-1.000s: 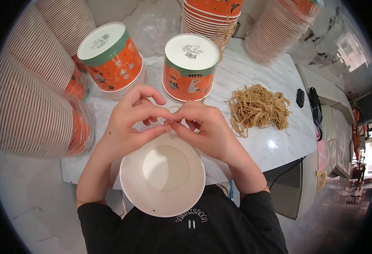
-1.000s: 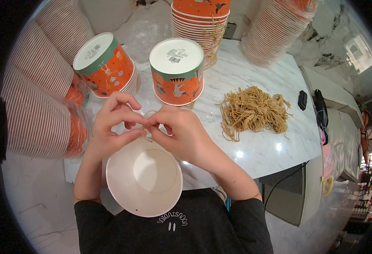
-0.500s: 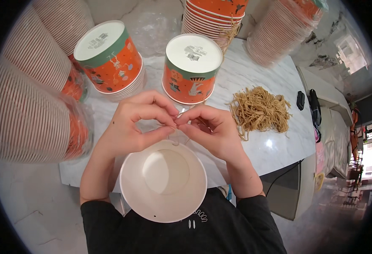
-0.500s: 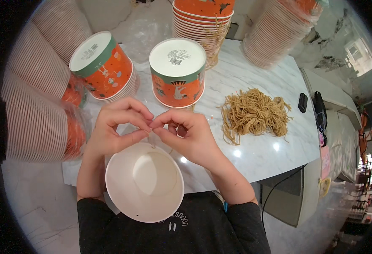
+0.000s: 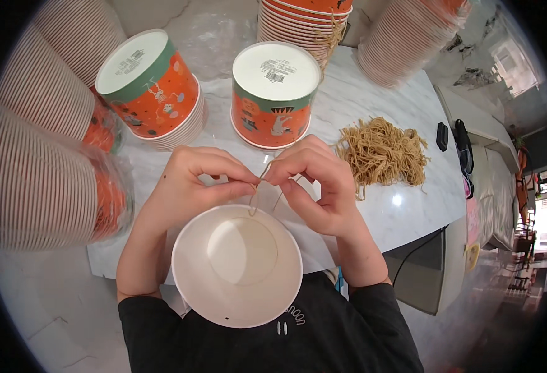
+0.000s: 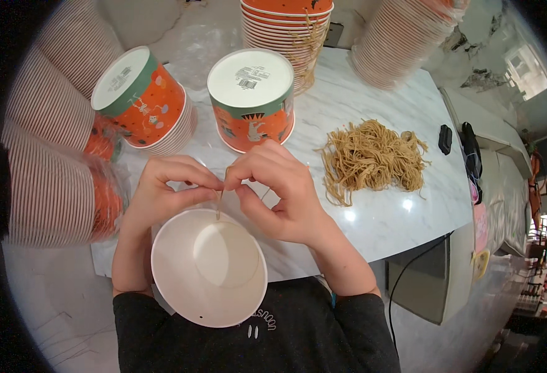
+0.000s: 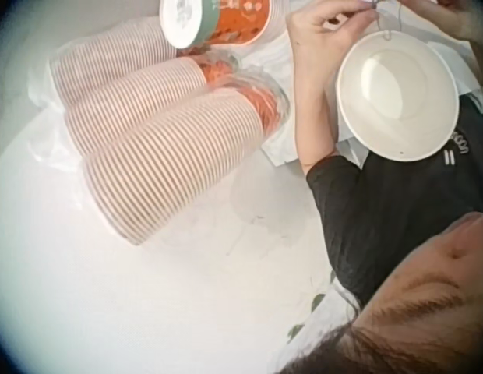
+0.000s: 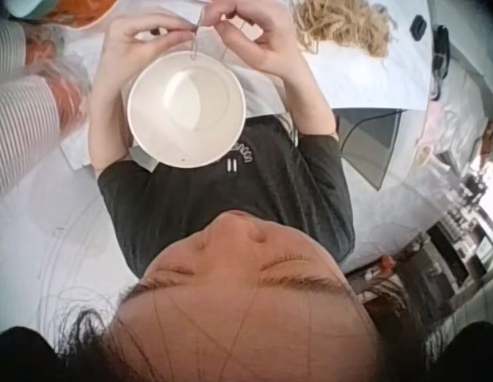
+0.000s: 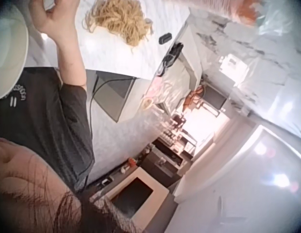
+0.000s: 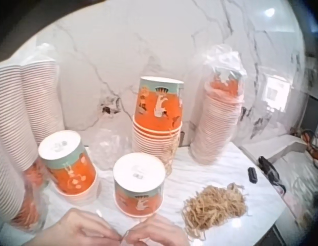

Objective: Threading rubber bands through pre-punched holes in paper bowls to assemble them.

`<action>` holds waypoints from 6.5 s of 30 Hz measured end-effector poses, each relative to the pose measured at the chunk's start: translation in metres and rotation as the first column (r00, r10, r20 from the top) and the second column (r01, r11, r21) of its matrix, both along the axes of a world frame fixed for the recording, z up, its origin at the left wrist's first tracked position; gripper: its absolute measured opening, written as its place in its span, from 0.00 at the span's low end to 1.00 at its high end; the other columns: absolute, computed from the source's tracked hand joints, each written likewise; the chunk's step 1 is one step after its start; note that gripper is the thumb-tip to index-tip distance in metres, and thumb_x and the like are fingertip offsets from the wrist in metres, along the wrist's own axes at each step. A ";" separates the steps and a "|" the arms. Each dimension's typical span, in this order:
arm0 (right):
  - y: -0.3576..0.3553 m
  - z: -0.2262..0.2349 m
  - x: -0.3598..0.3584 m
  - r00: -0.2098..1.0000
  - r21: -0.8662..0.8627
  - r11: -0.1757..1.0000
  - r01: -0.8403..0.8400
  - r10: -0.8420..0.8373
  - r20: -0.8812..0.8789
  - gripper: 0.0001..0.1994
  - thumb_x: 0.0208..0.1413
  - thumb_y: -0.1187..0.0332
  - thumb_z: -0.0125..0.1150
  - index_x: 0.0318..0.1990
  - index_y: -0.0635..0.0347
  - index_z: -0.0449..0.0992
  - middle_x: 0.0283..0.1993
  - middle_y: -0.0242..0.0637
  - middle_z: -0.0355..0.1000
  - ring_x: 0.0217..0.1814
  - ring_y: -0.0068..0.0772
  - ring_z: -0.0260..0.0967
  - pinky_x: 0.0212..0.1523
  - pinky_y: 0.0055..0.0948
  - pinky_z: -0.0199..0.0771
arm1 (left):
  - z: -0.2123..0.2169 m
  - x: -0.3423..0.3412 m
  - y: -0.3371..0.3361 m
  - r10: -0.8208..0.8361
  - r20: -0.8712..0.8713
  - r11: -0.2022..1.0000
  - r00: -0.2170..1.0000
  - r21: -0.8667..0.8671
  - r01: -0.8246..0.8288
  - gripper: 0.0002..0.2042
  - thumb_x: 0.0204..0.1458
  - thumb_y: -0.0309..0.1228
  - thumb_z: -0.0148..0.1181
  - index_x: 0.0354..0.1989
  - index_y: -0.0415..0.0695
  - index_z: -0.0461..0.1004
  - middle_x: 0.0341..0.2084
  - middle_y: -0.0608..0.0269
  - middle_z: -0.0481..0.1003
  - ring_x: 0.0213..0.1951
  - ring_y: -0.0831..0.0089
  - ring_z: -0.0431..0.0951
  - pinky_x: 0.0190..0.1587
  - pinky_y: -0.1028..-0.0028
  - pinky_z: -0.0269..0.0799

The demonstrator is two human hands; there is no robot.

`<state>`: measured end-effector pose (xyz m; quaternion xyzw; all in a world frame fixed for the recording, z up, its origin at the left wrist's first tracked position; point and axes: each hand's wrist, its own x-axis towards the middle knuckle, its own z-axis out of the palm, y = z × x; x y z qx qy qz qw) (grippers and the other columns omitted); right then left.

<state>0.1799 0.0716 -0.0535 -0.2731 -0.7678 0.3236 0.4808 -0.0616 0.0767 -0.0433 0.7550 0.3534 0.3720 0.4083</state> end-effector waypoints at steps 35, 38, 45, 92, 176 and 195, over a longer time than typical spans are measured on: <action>0.000 -0.012 -0.007 0.998 0.024 0.999 0.045 -0.046 0.040 0.09 0.46 0.78 0.71 0.36 0.58 0.82 0.43 0.34 0.78 0.44 0.37 0.73 0.46 0.33 0.72 | -0.005 0.004 0.002 0.012 0.256 0.827 0.966 -0.547 0.135 0.06 0.51 0.22 0.72 0.35 0.40 0.81 0.30 0.70 0.81 0.34 0.84 0.78 0.40 0.80 0.73; -0.001 -0.013 -0.007 0.998 0.039 0.997 0.067 -0.067 0.008 0.08 0.46 0.78 0.71 0.35 0.58 0.81 0.43 0.34 0.78 0.44 0.37 0.74 0.46 0.33 0.73 | -0.005 0.003 0.000 -0.023 0.249 0.839 0.968 -0.523 0.154 0.05 0.53 0.23 0.71 0.34 0.40 0.80 0.31 0.69 0.81 0.35 0.84 0.78 0.41 0.80 0.73; -0.009 -0.002 -0.009 0.997 0.055 0.996 0.076 -0.078 0.017 0.09 0.44 0.79 0.71 0.34 0.58 0.80 0.43 0.34 0.78 0.44 0.37 0.74 0.45 0.33 0.74 | 0.002 0.008 -0.009 0.057 0.382 0.758 0.922 -0.618 0.209 0.05 0.57 0.27 0.68 0.34 0.39 0.80 0.34 0.67 0.81 0.39 0.83 0.78 0.44 0.79 0.73; -0.023 -0.003 -0.020 0.986 0.028 0.987 0.158 -0.156 -0.051 0.11 0.38 0.77 0.76 0.32 0.53 0.84 0.50 0.31 0.75 0.42 0.30 0.66 0.34 0.27 0.64 | 0.015 0.005 -0.018 0.062 0.247 0.881 0.967 -0.468 0.063 0.05 0.57 0.26 0.68 0.36 0.36 0.82 0.33 0.64 0.82 0.39 0.78 0.80 0.47 0.76 0.74; -0.025 0.016 -0.001 0.999 -0.353 0.936 0.011 -0.026 -0.039 0.08 0.53 0.77 0.70 0.41 0.59 0.84 0.27 0.26 0.70 0.26 0.16 0.61 0.26 0.22 0.60 | 0.036 0.025 -0.040 0.125 0.328 0.816 0.936 -0.571 0.091 0.18 0.58 0.19 0.63 0.56 0.38 0.69 0.53 0.53 0.77 0.41 0.74 0.81 0.48 0.73 0.77; -0.024 0.015 0.003 0.990 -0.499 0.862 -0.084 0.015 -0.140 0.05 0.52 0.79 0.67 0.37 0.66 0.80 0.36 0.32 0.77 0.32 0.15 0.68 0.31 0.16 0.64 | 0.033 0.020 -0.034 0.179 0.197 0.805 0.964 -0.593 -0.028 0.10 0.52 0.18 0.71 0.39 0.37 0.76 0.34 0.64 0.80 0.37 0.79 0.82 0.42 0.80 0.76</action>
